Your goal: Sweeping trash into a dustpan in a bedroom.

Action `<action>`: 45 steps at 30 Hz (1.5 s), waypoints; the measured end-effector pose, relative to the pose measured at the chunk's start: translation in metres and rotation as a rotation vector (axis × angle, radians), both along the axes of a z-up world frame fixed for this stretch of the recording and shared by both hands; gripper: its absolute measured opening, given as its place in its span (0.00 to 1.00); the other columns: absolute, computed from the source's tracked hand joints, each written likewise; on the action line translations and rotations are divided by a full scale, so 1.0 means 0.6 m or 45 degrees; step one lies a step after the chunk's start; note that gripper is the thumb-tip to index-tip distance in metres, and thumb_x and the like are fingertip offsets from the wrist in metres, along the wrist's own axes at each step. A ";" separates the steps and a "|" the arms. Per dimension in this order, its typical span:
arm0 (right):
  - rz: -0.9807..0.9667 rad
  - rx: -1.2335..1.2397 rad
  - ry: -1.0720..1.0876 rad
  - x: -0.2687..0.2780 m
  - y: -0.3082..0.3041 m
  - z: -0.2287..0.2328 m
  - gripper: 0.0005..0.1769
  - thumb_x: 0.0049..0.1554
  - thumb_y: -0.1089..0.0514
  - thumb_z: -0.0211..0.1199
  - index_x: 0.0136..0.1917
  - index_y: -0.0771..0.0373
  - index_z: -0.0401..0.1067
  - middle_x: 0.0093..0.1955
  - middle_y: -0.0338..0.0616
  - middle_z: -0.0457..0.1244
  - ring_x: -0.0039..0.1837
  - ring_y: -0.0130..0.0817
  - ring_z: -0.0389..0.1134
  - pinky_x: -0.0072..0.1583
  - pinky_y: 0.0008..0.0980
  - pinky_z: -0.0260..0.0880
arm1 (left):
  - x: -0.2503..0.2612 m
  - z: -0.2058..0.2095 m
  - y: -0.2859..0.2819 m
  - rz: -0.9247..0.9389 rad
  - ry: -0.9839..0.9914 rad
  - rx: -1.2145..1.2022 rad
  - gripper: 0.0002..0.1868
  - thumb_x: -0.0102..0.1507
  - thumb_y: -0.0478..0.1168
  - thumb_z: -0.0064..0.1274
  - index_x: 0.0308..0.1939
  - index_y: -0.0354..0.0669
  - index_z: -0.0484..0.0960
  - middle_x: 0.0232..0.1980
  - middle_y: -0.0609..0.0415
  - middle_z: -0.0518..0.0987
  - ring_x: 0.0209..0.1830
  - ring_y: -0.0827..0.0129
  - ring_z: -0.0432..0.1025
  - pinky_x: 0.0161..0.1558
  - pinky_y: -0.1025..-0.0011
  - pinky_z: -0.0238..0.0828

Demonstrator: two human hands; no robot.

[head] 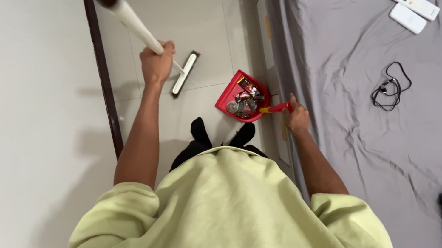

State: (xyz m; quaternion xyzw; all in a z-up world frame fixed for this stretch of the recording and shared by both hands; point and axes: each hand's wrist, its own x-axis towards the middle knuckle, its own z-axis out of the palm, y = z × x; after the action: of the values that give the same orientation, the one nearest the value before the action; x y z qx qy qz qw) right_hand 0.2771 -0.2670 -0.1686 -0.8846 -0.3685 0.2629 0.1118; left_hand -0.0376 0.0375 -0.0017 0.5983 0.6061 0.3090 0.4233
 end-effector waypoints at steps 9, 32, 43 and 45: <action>-0.033 0.017 -0.007 -0.004 -0.011 -0.029 0.41 0.55 0.55 0.66 0.80 0.47 0.56 0.60 0.59 0.67 0.59 0.59 0.70 0.62 0.52 0.69 | 0.092 -0.040 -0.044 -0.021 0.094 -0.082 0.17 0.56 0.45 0.51 0.29 0.33 0.84 0.26 0.44 0.83 0.28 0.57 0.78 0.42 0.61 0.74; -0.098 -0.058 0.015 0.000 0.022 -0.008 0.38 0.58 0.52 0.62 0.80 0.45 0.57 0.62 0.57 0.67 0.62 0.59 0.68 0.62 0.53 0.68 | 0.068 0.027 -0.009 0.010 -0.157 0.121 0.11 0.61 0.39 0.52 0.30 0.36 0.86 0.23 0.51 0.80 0.24 0.66 0.74 0.32 0.64 0.71; -0.106 -0.061 0.038 0.016 0.025 -0.028 0.40 0.57 0.53 0.62 0.81 0.44 0.56 0.62 0.57 0.67 0.63 0.58 0.69 0.64 0.52 0.69 | 0.032 -0.016 0.014 0.108 0.064 -0.017 0.15 0.62 0.45 0.51 0.35 0.36 0.85 0.32 0.45 0.84 0.35 0.57 0.81 0.46 0.57 0.74; -0.082 -0.051 0.005 0.015 0.019 -0.039 0.40 0.56 0.53 0.62 0.80 0.45 0.57 0.63 0.57 0.67 0.63 0.58 0.69 0.64 0.52 0.69 | 0.035 -0.017 0.006 0.045 0.178 -0.026 0.16 0.64 0.46 0.51 0.38 0.35 0.84 0.34 0.42 0.83 0.38 0.50 0.80 0.48 0.54 0.74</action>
State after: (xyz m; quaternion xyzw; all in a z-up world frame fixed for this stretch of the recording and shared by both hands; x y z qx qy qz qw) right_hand 0.2861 -0.2556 -0.1922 -0.8976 -0.3341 0.2683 0.1033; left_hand -0.0167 0.0412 -0.0118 0.6033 0.6478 0.2678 0.3804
